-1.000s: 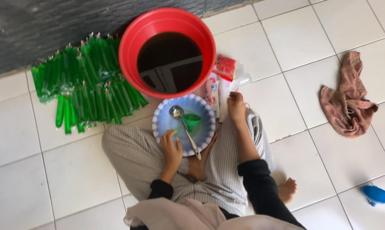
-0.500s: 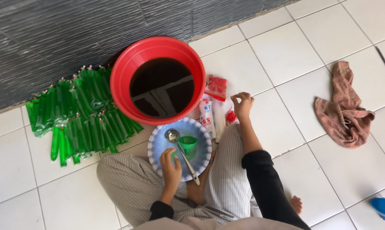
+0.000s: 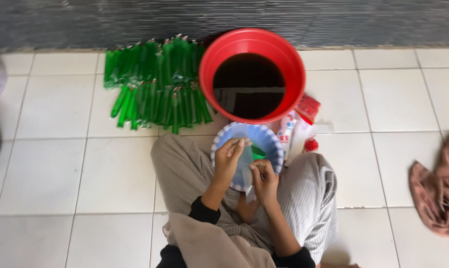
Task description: The person uses a spoon to scoop liquid from a red basin into a funnel placed over plastic bags, then ties each bag closed with a piece of string and sets it aside.
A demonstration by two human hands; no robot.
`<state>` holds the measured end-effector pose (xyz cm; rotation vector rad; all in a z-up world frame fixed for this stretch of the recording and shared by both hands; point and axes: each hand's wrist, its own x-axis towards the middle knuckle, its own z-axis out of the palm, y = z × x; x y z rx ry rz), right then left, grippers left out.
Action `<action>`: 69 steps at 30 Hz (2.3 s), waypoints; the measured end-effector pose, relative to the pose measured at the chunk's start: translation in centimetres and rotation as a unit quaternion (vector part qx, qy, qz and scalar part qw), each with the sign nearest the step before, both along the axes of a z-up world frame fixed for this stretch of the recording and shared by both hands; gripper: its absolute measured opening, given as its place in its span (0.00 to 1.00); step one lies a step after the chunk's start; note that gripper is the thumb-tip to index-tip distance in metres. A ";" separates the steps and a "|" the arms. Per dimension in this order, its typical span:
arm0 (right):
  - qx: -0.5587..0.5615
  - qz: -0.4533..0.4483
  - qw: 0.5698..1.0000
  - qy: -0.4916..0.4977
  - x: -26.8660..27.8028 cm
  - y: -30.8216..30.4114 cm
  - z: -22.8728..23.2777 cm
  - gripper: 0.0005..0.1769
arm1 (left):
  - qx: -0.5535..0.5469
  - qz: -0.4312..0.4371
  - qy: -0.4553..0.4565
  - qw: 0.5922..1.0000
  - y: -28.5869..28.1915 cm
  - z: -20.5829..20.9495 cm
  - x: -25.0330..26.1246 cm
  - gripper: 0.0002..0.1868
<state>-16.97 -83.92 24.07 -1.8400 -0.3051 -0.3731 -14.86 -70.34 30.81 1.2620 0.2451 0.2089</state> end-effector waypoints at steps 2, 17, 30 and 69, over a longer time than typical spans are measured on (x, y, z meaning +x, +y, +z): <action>0.016 0.025 1.000 0.009 -0.2 0.7 -0.5 0.04 | 0.011 0.024 -0.019 0.999 0.8 1.0 -0.4 0.15; -0.447 -0.071 0.879 0.149 4.9 -2.9 -12.1 0.30 | 0.188 0.083 -0.014 0.979 2.6 -1.9 -2.9 0.13; -0.165 -0.155 0.973 -0.049 2.0 -2.8 5.7 0.03 | 0.169 0.042 0.023 0.984 2.0 -1.9 -2.7 0.15; -0.468 0.015 0.845 0.260 3.4 -4.0 -24.6 0.14 | 0.384 0.037 -0.152 0.910 5.2 -7.2 0.6 0.39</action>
